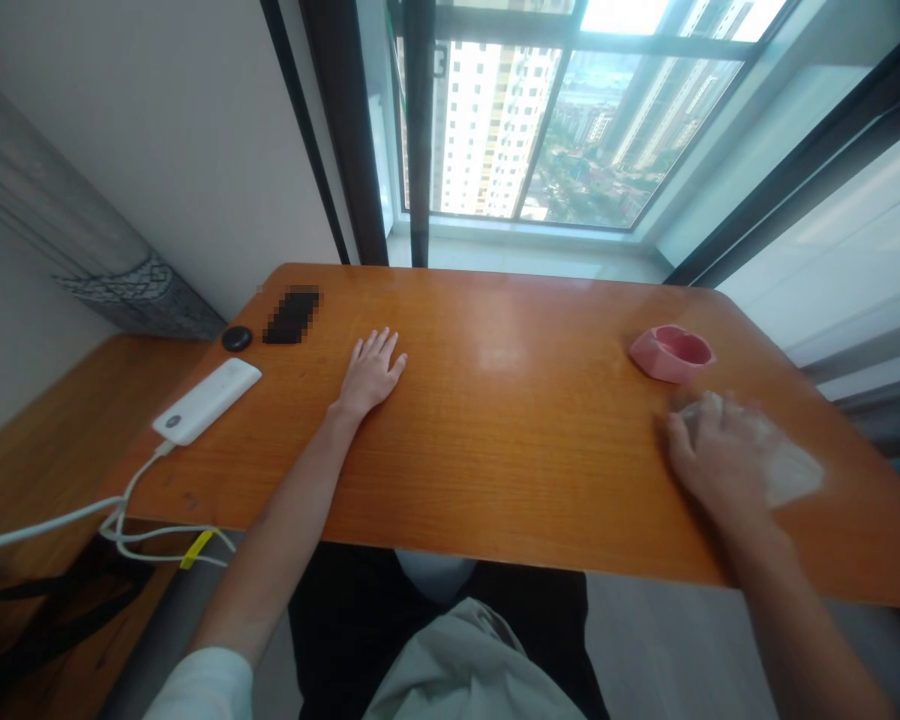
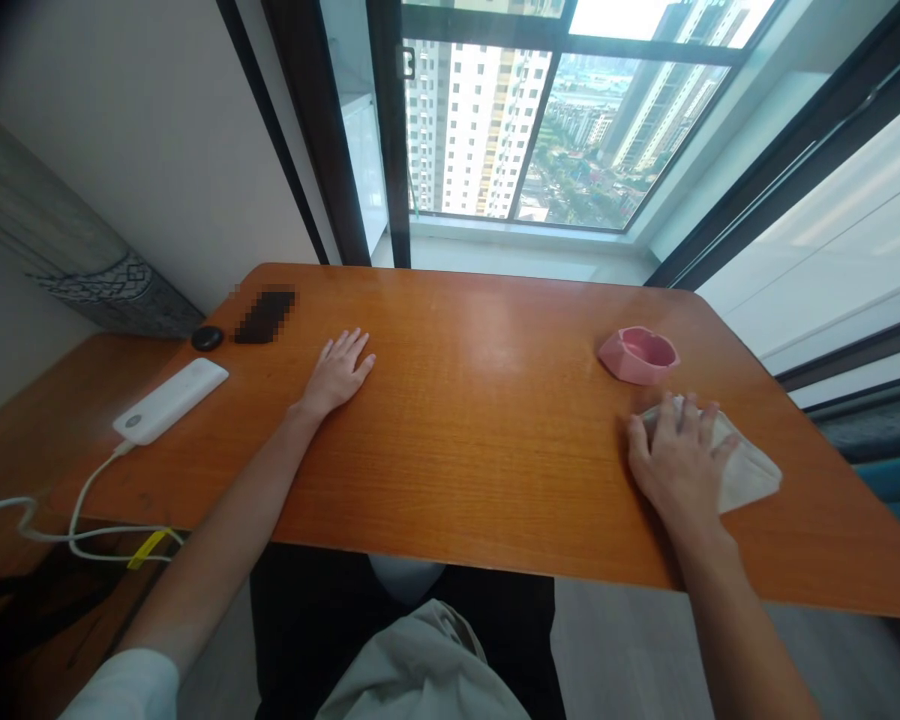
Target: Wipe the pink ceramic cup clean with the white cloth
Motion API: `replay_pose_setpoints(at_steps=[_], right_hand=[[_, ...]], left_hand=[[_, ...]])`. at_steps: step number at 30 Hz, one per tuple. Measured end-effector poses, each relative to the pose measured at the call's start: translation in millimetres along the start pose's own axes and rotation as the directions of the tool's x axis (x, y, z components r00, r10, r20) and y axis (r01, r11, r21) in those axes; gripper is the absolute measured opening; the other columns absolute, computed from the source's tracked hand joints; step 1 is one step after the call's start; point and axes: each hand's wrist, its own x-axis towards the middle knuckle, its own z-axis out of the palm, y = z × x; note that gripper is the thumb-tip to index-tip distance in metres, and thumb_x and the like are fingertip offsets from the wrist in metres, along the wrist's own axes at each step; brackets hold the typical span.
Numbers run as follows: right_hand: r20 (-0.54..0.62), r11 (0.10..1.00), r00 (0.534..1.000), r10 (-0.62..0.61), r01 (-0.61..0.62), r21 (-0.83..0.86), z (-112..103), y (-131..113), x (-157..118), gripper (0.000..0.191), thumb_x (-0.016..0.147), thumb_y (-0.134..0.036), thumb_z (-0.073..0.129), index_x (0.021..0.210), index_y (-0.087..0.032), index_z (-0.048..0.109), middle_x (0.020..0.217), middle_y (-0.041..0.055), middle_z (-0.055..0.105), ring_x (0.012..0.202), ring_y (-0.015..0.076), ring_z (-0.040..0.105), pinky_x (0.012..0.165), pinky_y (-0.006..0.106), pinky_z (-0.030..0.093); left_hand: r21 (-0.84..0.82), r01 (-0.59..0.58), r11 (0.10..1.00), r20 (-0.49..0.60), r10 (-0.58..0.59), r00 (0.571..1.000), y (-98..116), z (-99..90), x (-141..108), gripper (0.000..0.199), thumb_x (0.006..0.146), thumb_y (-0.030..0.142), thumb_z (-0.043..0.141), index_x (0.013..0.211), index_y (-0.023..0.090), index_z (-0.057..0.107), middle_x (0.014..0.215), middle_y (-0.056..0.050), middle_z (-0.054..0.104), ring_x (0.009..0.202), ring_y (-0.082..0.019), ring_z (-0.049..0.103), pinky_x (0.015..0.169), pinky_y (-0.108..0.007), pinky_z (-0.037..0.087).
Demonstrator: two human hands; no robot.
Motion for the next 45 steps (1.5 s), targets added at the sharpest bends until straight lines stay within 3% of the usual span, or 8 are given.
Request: replay_pose_setpoints(at_steps=[2,4,6,8,11,17,45], right_hand=[[-0.058,0.981,0.985,-0.161,0.166,0.098,-6,-41,6,0.077,0.112,-0.058,0.025,0.183,-0.036,0.006,0.189,0.0075,0.026,0.177,0.0385,0.014,0.141,0.073,0.021],[-0.009,0.911,0.929,-0.370,0.365,0.194,-7,-86,19,0.073,0.115,-0.051,0.028,0.182,-0.023,0.023,0.186,0.0145,0.034,0.176,0.0383,0.021,0.140,0.071,0.024],[0.082,0.857,0.872,-0.483,0.451,0.250,-1,-125,39,0.069,0.116,-0.051,0.029,0.176,-0.019,0.039,0.182,0.0154,0.042,0.173,0.0390,0.029,0.138,0.070,0.027],[0.132,0.863,0.871,-0.472,0.427,0.271,9,-154,61,0.066,0.116,-0.048,0.026,0.170,-0.017,0.048,0.181,0.0151,0.044,0.172,0.0391,0.033,0.137,0.068,0.030],[0.160,0.933,0.934,-0.321,0.282,0.224,27,-176,88,0.068,0.116,-0.043,0.023,0.170,-0.010,0.047,0.181,0.0184,0.042,0.171,0.0406,0.033,0.137,0.068,0.029],[0.259,0.953,0.925,-0.277,0.231,0.197,43,-175,97,0.070,0.116,-0.049,0.025,0.174,-0.012,0.041,0.184,0.0175,0.036,0.172,0.0407,0.031,0.139,0.070,0.023],[0.207,0.940,0.935,-0.289,0.237,0.244,47,-168,97,0.069,0.115,-0.050,0.029,0.170,-0.014,0.048,0.181,0.0187,0.042,0.170,0.0404,0.035,0.137,0.069,0.025]], left_hand=[[0.002,-0.005,1.000,0.000,0.005,1.000,0,-0.1,0,0.068,0.116,0.049,0.033,0.174,0.013,0.041,0.185,-0.010,0.034,0.175,-0.029,0.028,0.146,-0.050,0.020],[0.005,-0.006,1.000,0.000,0.006,1.000,-1,-0.3,0,0.068,0.116,0.049,0.033,0.174,0.013,0.041,0.185,-0.010,0.034,0.175,-0.029,0.028,0.146,-0.050,0.020],[0.011,0.001,1.000,0.005,-0.001,1.000,-1,-0.9,0,0.068,0.116,0.049,0.033,0.174,0.013,0.041,0.185,-0.010,0.034,0.175,-0.029,0.028,0.146,-0.050,0.020],[0.013,0.003,1.000,0.011,-0.003,1.000,-1,-1.5,0,0.068,0.116,0.048,0.033,0.174,0.014,0.042,0.185,-0.010,0.034,0.175,-0.029,0.028,0.146,-0.051,0.021],[0.006,-0.006,1.000,0.008,0.006,1.000,-1,-2.2,0,0.068,0.115,0.048,0.033,0.173,0.014,0.042,0.185,-0.011,0.035,0.175,-0.030,0.029,0.145,-0.052,0.021],[-0.004,-0.008,1.000,0.013,0.009,1.000,-2,-3.1,0,0.069,0.115,0.049,0.033,0.173,0.013,0.042,0.185,-0.012,0.034,0.175,-0.031,0.028,0.146,-0.053,0.020],[-0.010,-0.018,1.000,0.011,0.018,1.000,-4,-2.9,-1,0.067,0.115,0.048,0.034,0.172,0.014,0.044,0.185,-0.012,0.035,0.175,-0.030,0.028,0.146,-0.053,0.021]])
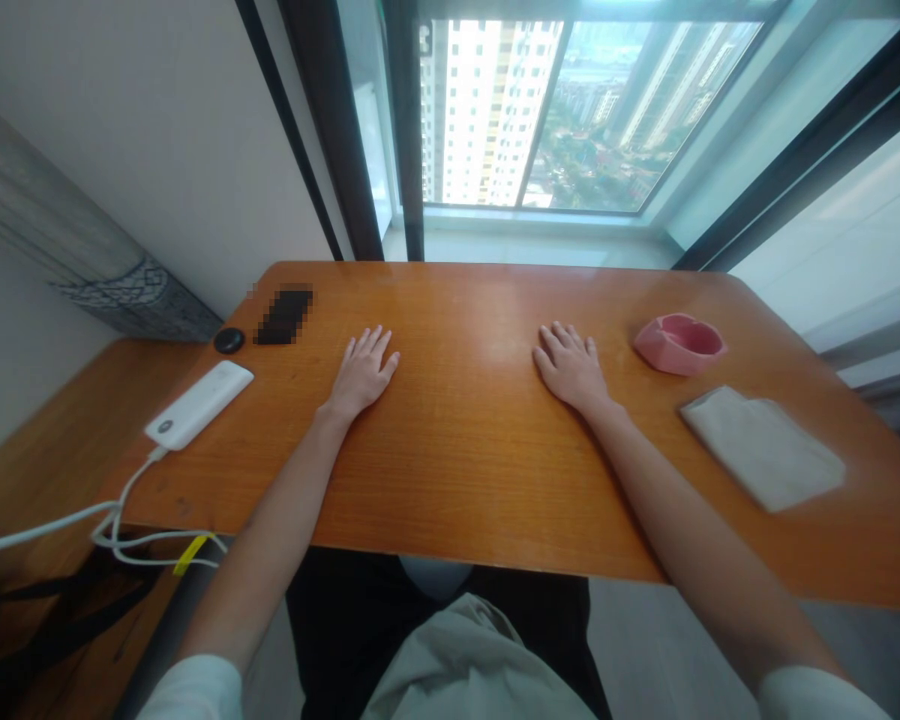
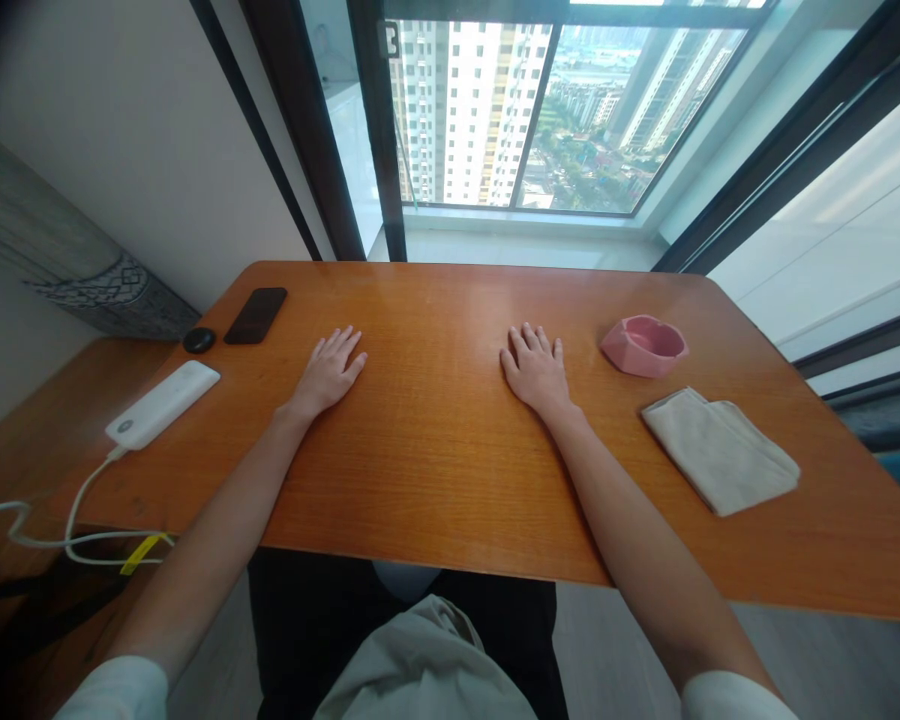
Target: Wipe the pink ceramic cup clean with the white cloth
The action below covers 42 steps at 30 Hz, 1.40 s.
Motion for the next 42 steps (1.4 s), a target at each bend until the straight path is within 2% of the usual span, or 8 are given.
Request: replay_pose_setpoints(at_steps=[8,13,19,25,29,33,38,42], right_hand=[[-0.050,0.999,0.999,-0.014,0.016,0.040,2,0,-1,0.063,0.114,-0.047,0.036,0.164,-0.016,0.056,0.176,0.0192,0.050,0.166,0.0401,0.041,0.135,0.069,0.028],[-0.236,0.994,0.971,0.030,-0.004,0.110,-20,10,-3,0.051,0.112,-0.034,0.038,0.141,-0.015,0.075,0.161,0.0187,0.064,0.153,0.0325,0.052,0.130,0.051,0.040],[-0.547,0.929,0.762,0.346,-0.360,0.085,-48,54,-13,0.054,0.103,-0.032,0.047,0.151,-0.017,0.065,0.169,0.0225,0.052,0.159,0.0483,0.038,0.126,0.079,0.028],[-0.363,0.858,0.790,0.494,-0.511,0.053,-49,73,-16,0.061,0.105,-0.042,0.044,0.144,-0.002,0.068,0.146,0.0370,0.066,0.143,0.0536,0.053,0.116,0.073,0.043],[-0.269,0.942,0.910,0.316,-0.334,-0.024,-47,44,-19,0.058,0.110,-0.043,0.037,0.146,-0.008,0.067,0.147,0.0333,0.068,0.139,0.0484,0.056,0.114,0.066,0.046],[-0.195,0.998,0.980,-0.051,0.046,-0.032,-34,-16,-26,0.050,0.113,-0.045,0.039,0.139,-0.016,0.069,0.140,0.0249,0.074,0.130,0.0430,0.062,0.113,0.061,0.049],[-0.157,0.898,0.887,-0.434,0.440,0.005,-14,-91,-38,0.044,0.116,-0.039,0.042,0.149,-0.022,0.066,0.145,0.0146,0.075,0.134,0.0373,0.061,0.118,0.056,0.047],[-0.149,0.856,0.847,-0.511,0.517,0.005,-15,-109,-42,0.048,0.118,-0.040,0.039,0.157,-0.023,0.061,0.155,0.0121,0.070,0.142,0.0337,0.059,0.125,0.052,0.044]], left_hand=[[0.001,0.000,1.000,0.006,0.000,1.000,0,-0.8,0,0.068,0.115,0.049,0.033,0.173,0.013,0.043,0.185,-0.013,0.035,0.175,-0.030,0.028,0.146,-0.053,0.020],[-0.008,-0.004,1.000,0.007,0.004,1.000,0,-0.9,0,0.068,0.115,0.048,0.033,0.172,0.013,0.043,0.185,-0.013,0.035,0.175,-0.032,0.028,0.145,-0.055,0.020],[-0.001,0.000,1.000,0.007,0.000,1.000,2,-1.7,-1,0.068,0.115,0.048,0.033,0.172,0.012,0.043,0.185,-0.013,0.035,0.175,-0.031,0.028,0.146,-0.053,0.020],[-0.002,-0.002,1.000,0.001,0.002,1.000,0,0.4,0,0.067,0.115,0.048,0.034,0.172,0.015,0.045,0.184,-0.013,0.036,0.175,-0.031,0.029,0.145,-0.054,0.022],[-0.006,-0.002,1.000,0.004,0.002,1.000,0,0.4,0,0.067,0.115,0.048,0.034,0.172,0.014,0.044,0.185,-0.013,0.035,0.175,-0.031,0.028,0.145,-0.055,0.021],[0.005,0.006,1.000,0.011,-0.006,1.000,2,-1.5,0,0.068,0.115,0.047,0.033,0.172,0.012,0.044,0.184,-0.013,0.035,0.175,-0.031,0.028,0.146,-0.053,0.021],[0.003,0.008,1.000,0.015,-0.008,1.000,4,-3.6,-1,0.068,0.115,0.047,0.033,0.172,0.012,0.043,0.185,-0.013,0.034,0.176,-0.031,0.027,0.146,-0.051,0.019],[0.007,0.001,1.000,0.011,-0.002,1.000,3,-3.4,-2,0.067,0.115,0.047,0.033,0.172,0.013,0.044,0.185,-0.013,0.035,0.175,-0.031,0.028,0.146,-0.052,0.021]])
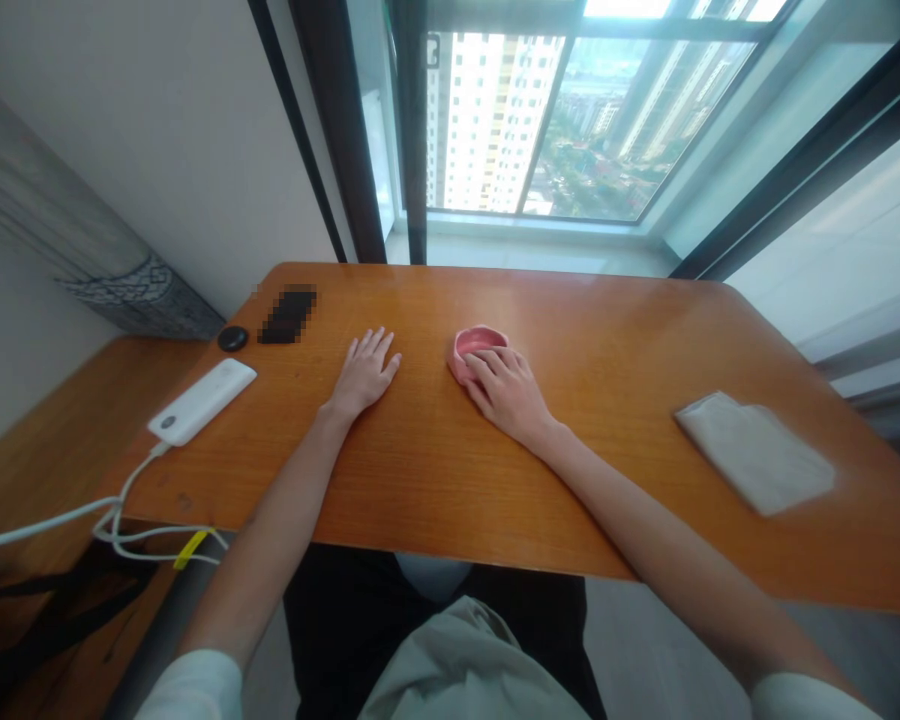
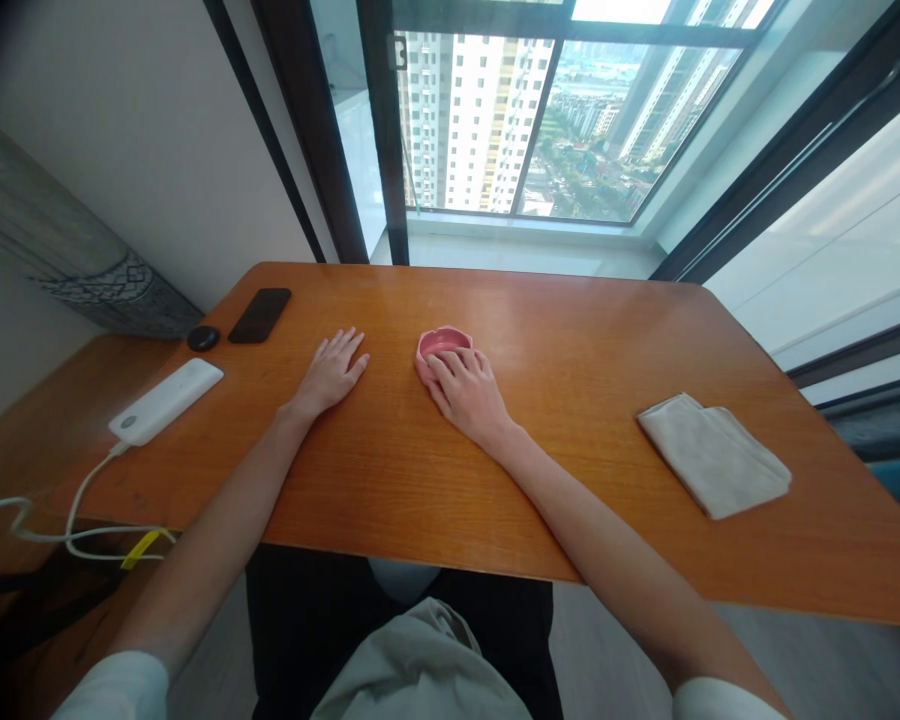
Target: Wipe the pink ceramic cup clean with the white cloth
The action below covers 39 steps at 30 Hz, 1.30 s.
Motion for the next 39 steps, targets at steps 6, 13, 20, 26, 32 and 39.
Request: replay_pose_setpoints(at_steps=[6,13,20,26,32,39], right_hand=[[-0.225,0.957,0.938,0.265,-0.285,-0.058,-54,62,-31,0.059,0.118,-0.041,0.029,0.168,-0.020,0.050,0.177,0.0174,0.048,0.168,0.0300,0.039,0.140,0.050,0.029],[-0.184,0.512,0.567,0.803,-0.814,-0.274,-79,155,-184,0.076,0.113,-0.052,0.025,0.173,-0.007,0.040,0.175,0.0316,0.045,0.169,0.0479,0.035,0.127,0.080,0.034],[0.133,0.753,0.751,0.647,-0.600,-0.271,-40,100,-182,0.078,0.113,-0.051,0.018,0.180,-0.012,0.025,0.183,0.0231,0.034,0.173,0.0445,0.026,0.137,0.077,0.022],[0.193,0.997,0.979,0.068,-0.060,-0.046,-11,-64,-104,0.075,0.116,-0.045,0.038,0.182,-0.017,0.015,0.187,0.0167,0.024,0.175,0.0401,0.021,0.141,0.073,0.022],[0.210,0.999,0.978,-0.007,-0.004,0.052,3,-148,-69,0.074,0.116,-0.046,0.042,0.178,-0.010,0.030,0.186,0.0175,0.025,0.175,0.0410,0.020,0.141,0.073,0.023],[-0.141,0.919,0.972,0.189,-0.125,0.375,-34,-66,-53,0.054,0.115,-0.033,0.038,0.168,-0.028,0.053,0.168,0.0088,0.062,0.162,0.0283,0.053,0.135,0.057,0.046]], left_hand=[[0.000,0.000,1.000,-0.003,0.000,1.000,1,0.6,0,0.067,0.115,0.048,0.033,0.172,0.014,0.044,0.184,-0.013,0.035,0.175,-0.031,0.028,0.145,-0.053,0.021],[0.010,-0.002,1.000,-0.004,0.002,1.000,1,3.7,1,0.067,0.116,0.047,0.034,0.172,0.013,0.044,0.184,-0.013,0.036,0.175,-0.031,0.028,0.146,-0.052,0.021],[-0.018,-0.011,1.000,-0.022,0.010,1.000,1,5.1,1,0.067,0.115,0.046,0.035,0.171,0.010,0.045,0.184,-0.015,0.036,0.175,-0.034,0.029,0.145,-0.054,0.021],[-0.021,-0.019,1.000,-0.033,0.018,0.999,-2,8.2,2,0.067,0.115,0.046,0.037,0.171,0.010,0.045,0.183,-0.015,0.037,0.175,-0.034,0.029,0.145,-0.055,0.022],[-0.008,-0.021,1.000,-0.050,0.020,0.999,-5,12.3,3,0.064,0.115,0.046,0.038,0.171,0.014,0.047,0.183,-0.013,0.038,0.174,-0.032,0.032,0.145,-0.054,0.023],[0.012,-0.028,1.000,-0.069,0.028,0.997,-7,15.3,3,0.063,0.116,0.047,0.038,0.170,0.017,0.047,0.183,-0.012,0.040,0.174,-0.031,0.033,0.144,-0.054,0.026]])
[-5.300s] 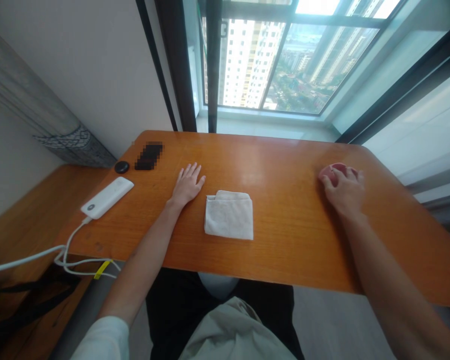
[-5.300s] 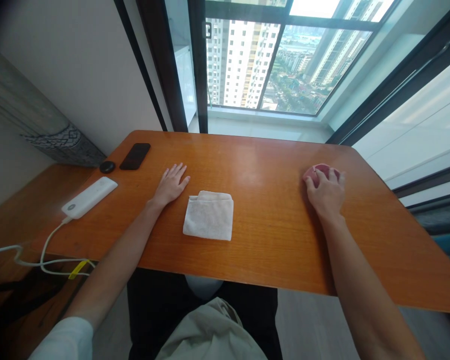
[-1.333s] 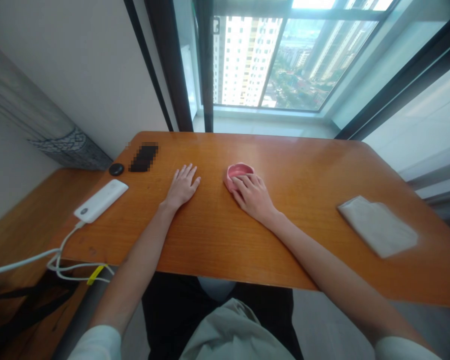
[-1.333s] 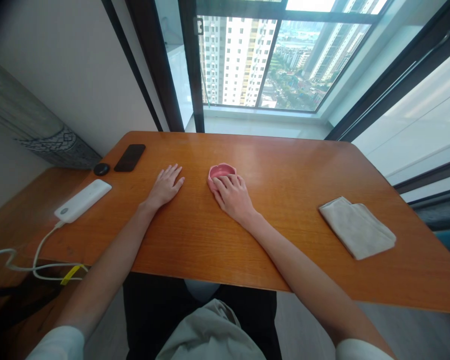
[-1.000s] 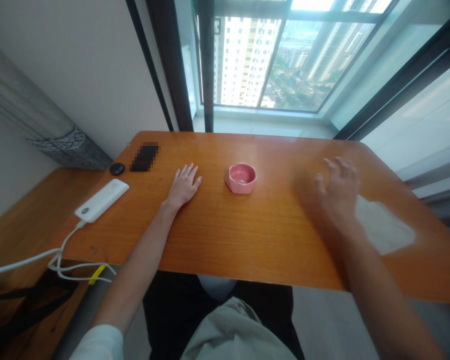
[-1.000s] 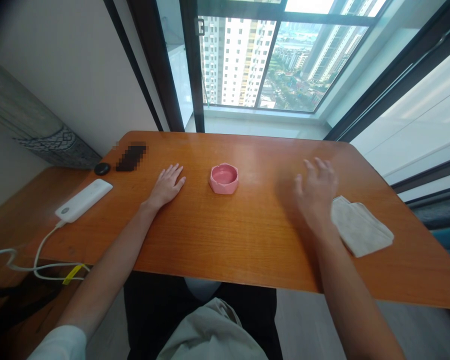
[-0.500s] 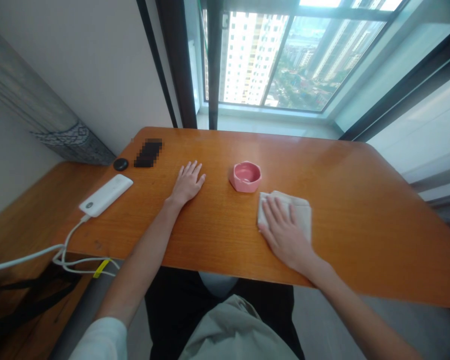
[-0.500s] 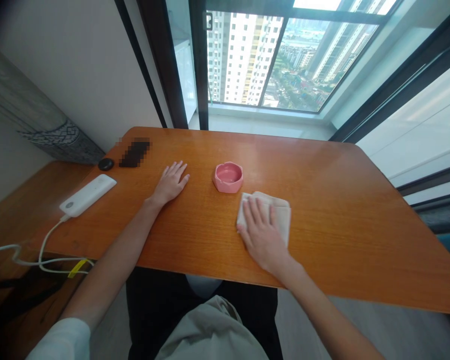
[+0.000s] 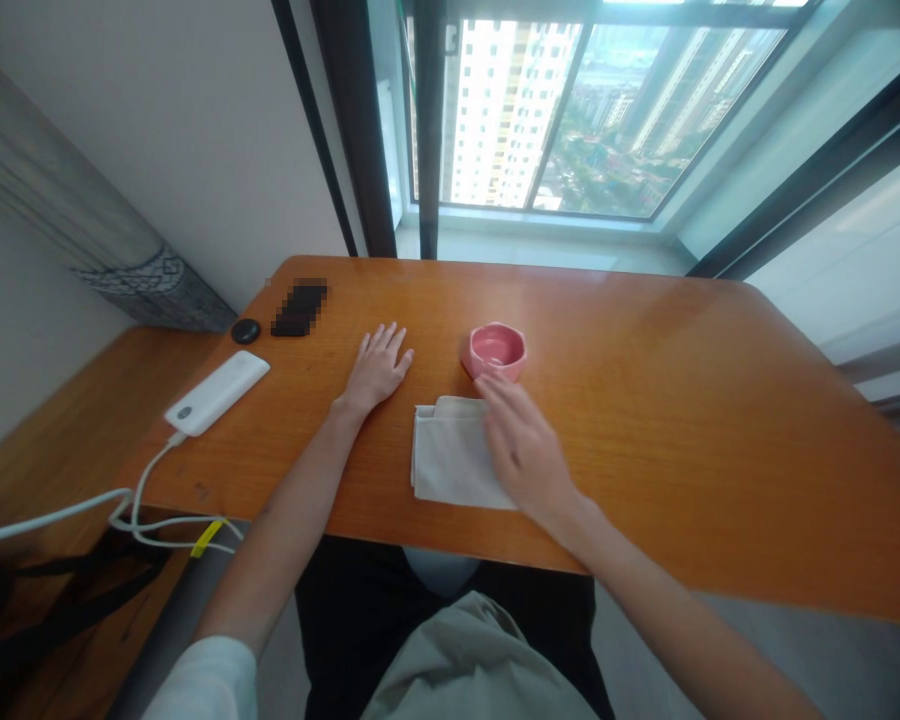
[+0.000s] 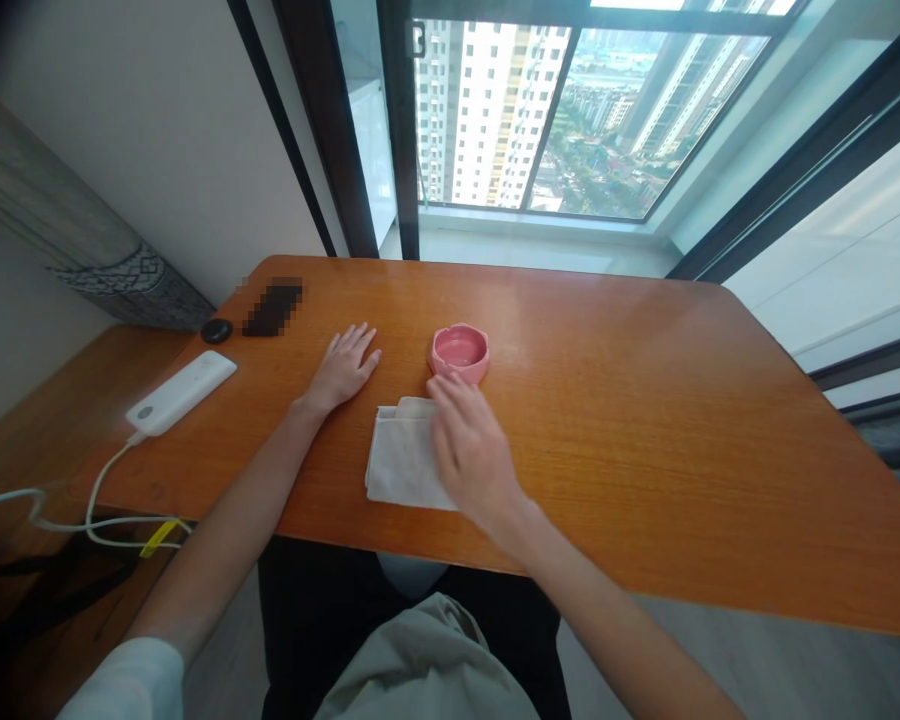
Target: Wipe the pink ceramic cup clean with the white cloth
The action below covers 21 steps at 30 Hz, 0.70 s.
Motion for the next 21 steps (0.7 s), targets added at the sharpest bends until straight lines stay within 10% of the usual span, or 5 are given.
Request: replay_pose_setpoints(at_steps=[3,9,21], right_hand=[[-0.227,0.969,0.953,0.198,-0.225,-0.098,-35,69,31,0.054,0.112,-0.029,0.035,0.150,-0.013,0.069,0.150,0.0207,0.074,0.141,0.0335,0.071,0.124,0.055,0.055],[0.042,0.769,0.882,0.470,-0.386,-0.509,-41,172,42,0.068,0.114,-0.041,0.030,0.169,-0.003,0.046,0.179,0.0249,0.042,0.170,0.0448,0.034,0.135,0.077,0.024],[0.060,0.785,0.882,0.467,-0.382,-0.488,-35,187,35,0.068,0.115,-0.046,0.029,0.169,-0.009,0.047,0.180,0.0228,0.042,0.169,0.0443,0.036,0.134,0.077,0.023]], left_hand=[[-0.003,0.000,1.000,0.011,0.000,1.000,1,-1.9,0,0.064,0.116,0.047,0.037,0.170,0.015,0.047,0.183,-0.013,0.039,0.173,-0.032,0.033,0.144,-0.054,0.025],[-0.002,0.015,1.000,0.032,-0.015,0.999,4,-7.0,-1,0.064,0.116,0.046,0.037,0.171,0.014,0.046,0.183,-0.013,0.038,0.174,-0.031,0.031,0.144,-0.053,0.024],[-0.019,0.018,1.000,0.048,-0.017,0.999,5,-11.7,-3,0.065,0.116,0.047,0.036,0.171,0.014,0.046,0.184,-0.013,0.037,0.175,-0.031,0.030,0.145,-0.054,0.022]])
